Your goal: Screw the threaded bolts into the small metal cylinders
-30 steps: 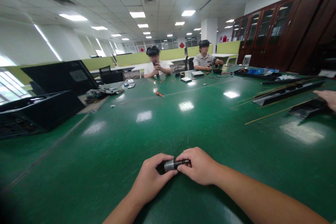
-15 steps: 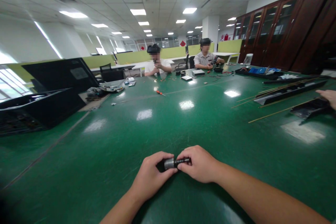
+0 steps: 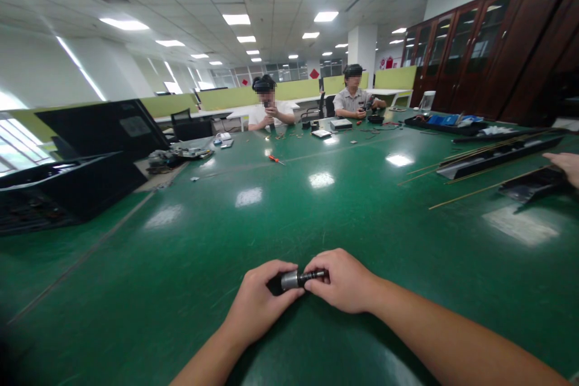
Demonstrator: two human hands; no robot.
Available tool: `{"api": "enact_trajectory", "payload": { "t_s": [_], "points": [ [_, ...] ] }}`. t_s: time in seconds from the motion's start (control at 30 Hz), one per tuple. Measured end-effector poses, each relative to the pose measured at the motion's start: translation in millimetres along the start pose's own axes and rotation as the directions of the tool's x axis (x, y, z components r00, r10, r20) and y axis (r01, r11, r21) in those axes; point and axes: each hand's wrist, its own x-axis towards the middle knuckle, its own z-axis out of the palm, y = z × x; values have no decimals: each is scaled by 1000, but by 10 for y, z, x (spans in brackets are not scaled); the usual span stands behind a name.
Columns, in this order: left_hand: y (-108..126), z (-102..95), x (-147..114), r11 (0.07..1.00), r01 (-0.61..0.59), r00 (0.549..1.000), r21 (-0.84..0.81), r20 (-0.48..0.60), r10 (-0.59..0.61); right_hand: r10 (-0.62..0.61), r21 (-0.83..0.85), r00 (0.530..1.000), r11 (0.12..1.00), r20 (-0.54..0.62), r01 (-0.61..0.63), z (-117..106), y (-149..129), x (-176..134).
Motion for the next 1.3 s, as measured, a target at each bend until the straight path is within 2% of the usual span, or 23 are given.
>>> {"api": "enact_trajectory", "payload": {
  "t_s": [1.3],
  "points": [
    [0,-18,-11,999,-46,998,-2,-49,46,11,-4,1000,1000,-11,-11,-16,-1,-8]
  ]
}}
